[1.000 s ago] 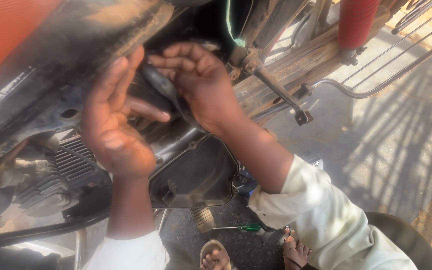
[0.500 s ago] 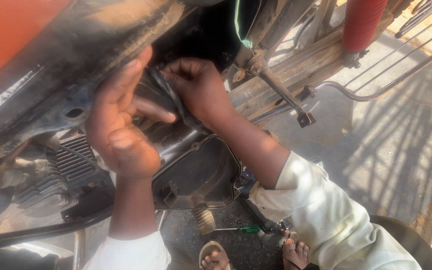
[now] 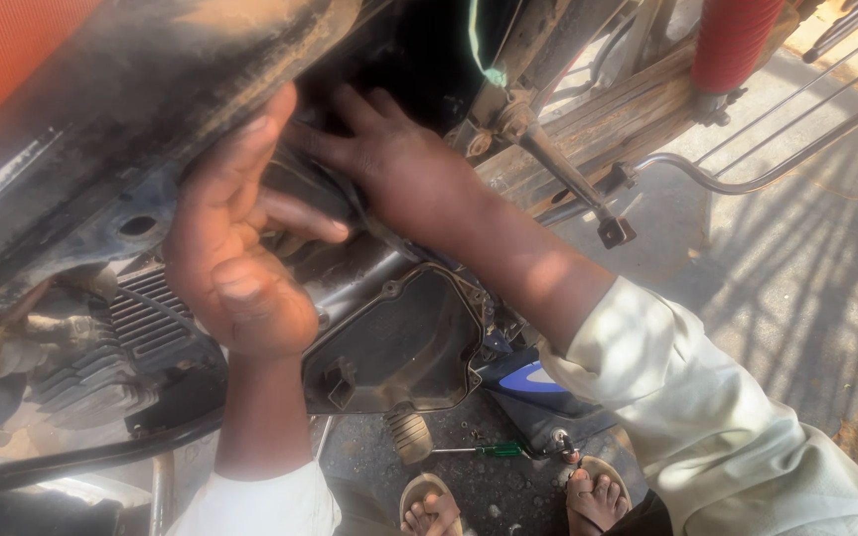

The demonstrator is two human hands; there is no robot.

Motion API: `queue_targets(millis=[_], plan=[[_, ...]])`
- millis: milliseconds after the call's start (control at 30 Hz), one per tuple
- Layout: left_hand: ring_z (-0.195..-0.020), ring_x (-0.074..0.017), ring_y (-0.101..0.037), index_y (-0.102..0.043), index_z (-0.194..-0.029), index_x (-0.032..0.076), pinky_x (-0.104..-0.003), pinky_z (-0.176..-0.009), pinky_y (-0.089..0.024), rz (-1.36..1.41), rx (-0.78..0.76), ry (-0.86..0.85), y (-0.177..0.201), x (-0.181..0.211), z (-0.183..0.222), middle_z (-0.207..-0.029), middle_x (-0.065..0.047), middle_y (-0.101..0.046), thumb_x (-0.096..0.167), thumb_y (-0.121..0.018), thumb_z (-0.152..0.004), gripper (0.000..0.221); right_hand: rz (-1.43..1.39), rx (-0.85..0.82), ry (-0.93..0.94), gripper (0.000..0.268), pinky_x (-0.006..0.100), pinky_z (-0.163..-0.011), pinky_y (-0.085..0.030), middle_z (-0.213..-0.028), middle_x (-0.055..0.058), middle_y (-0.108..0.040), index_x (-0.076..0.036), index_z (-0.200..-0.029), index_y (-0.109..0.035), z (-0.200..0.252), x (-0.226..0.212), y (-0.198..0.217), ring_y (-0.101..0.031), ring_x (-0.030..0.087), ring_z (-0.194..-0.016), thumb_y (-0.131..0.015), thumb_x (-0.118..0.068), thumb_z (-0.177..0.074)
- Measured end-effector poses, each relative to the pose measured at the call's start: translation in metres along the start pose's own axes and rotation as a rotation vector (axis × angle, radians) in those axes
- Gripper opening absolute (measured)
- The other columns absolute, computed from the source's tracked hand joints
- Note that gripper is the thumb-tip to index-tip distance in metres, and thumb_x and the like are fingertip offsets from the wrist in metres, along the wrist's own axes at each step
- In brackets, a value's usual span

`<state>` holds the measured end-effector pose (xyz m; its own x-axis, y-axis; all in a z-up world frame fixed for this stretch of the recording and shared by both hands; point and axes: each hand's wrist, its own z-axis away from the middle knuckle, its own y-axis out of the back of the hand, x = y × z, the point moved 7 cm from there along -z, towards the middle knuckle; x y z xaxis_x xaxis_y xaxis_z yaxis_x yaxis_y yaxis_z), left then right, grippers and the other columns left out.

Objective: Cleaning the air filter housing and components of a motorcycle using a cloth.

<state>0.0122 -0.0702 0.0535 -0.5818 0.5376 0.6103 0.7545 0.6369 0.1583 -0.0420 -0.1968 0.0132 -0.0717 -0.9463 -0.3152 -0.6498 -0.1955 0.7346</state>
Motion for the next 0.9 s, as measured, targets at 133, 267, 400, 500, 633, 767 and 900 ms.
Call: queue_targets(millis=[133,267,400,500,633,767,900], plan=[[-0.127,-0.027,-0.071,-0.053,-0.142,-0.001,-0.024,-0.06,-0.066,0.015,-0.01,0.002,0.002,-0.001,0.002,-0.144,-0.025,-0.063,0.078,-0.036,-0.104,0.09,-0.023,0.01,-0.098,0.044,0.047,-0.098,-0.056,-0.123,0.015,-0.066,-0.015,-0.129,-0.072,0.002,0.003,-0.007,-0.061,0.036,-0.118,-0.075,-0.012,-0.085],[-0.125,-0.0269,-0.072,-0.054,-0.143,-0.002,-0.025,-0.063,-0.066,0.028,-0.016,-0.005,0.005,0.005,-0.002,-0.144,-0.024,-0.061,0.078,-0.037,-0.104,0.09,-0.112,0.092,-0.094,0.047,0.047,-0.091,-0.056,-0.117,0.018,-0.069,-0.01,-0.119,-0.075,-0.002,0.003,0.001,-0.065,0.037,-0.111,-0.074,-0.008,-0.073],[-0.115,-0.0239,-0.075,-0.056,-0.137,-0.001,-0.025,-0.061,-0.066,0.049,-0.019,0.01,0.008,0.005,-0.002,-0.144,-0.023,-0.062,0.078,-0.037,-0.101,0.089,-0.706,-0.299,-0.128,0.058,0.035,-0.081,-0.057,-0.108,0.014,-0.075,-0.006,-0.133,-0.068,-0.017,0.013,0.003,-0.071,0.022,-0.093,-0.062,0.005,-0.076],[-0.122,-0.024,-0.073,-0.056,-0.139,0.0,-0.025,-0.064,-0.067,0.071,-0.04,0.004,0.009,0.004,-0.001,-0.145,-0.021,-0.06,0.077,-0.038,-0.103,0.087,-0.901,-0.69,-0.374,0.063,0.029,-0.064,-0.056,-0.097,0.007,-0.077,-0.008,-0.139,-0.061,-0.02,0.002,0.006,-0.07,0.013,-0.076,-0.062,0.005,-0.077],[-0.11,-0.0222,-0.077,-0.056,-0.133,-0.001,-0.024,-0.06,-0.065,0.065,-0.041,-0.001,0.008,0.002,-0.003,-0.144,-0.023,-0.061,0.076,-0.036,-0.102,0.086,-0.489,-0.751,-0.203,0.064,0.035,-0.063,-0.057,-0.085,0.009,-0.076,-0.015,-0.141,-0.057,-0.027,0.004,0.009,-0.071,0.018,-0.069,-0.068,-0.005,-0.079],[-0.127,-0.0245,-0.072,-0.057,-0.14,0.001,-0.026,-0.067,-0.065,0.06,-0.038,-0.021,0.009,-0.005,0.002,-0.145,-0.019,-0.063,0.075,-0.036,-0.105,0.085,0.235,-0.439,0.229,0.052,0.049,-0.074,-0.054,-0.092,0.014,-0.074,-0.016,-0.132,-0.065,-0.024,-0.001,0.008,-0.069,0.034,-0.081,-0.074,-0.025,-0.082],[-0.119,-0.0237,-0.075,-0.058,-0.137,-0.001,-0.023,-0.062,-0.065,0.055,-0.034,-0.028,0.006,-0.002,0.0,-0.146,-0.02,-0.063,0.074,-0.037,-0.105,0.084,0.665,-0.013,0.445,0.035,0.045,-0.079,-0.056,-0.104,0.01,-0.074,-0.022,-0.12,-0.068,-0.016,-0.011,0.017,-0.07,0.029,-0.099,-0.064,-0.027,-0.086]])
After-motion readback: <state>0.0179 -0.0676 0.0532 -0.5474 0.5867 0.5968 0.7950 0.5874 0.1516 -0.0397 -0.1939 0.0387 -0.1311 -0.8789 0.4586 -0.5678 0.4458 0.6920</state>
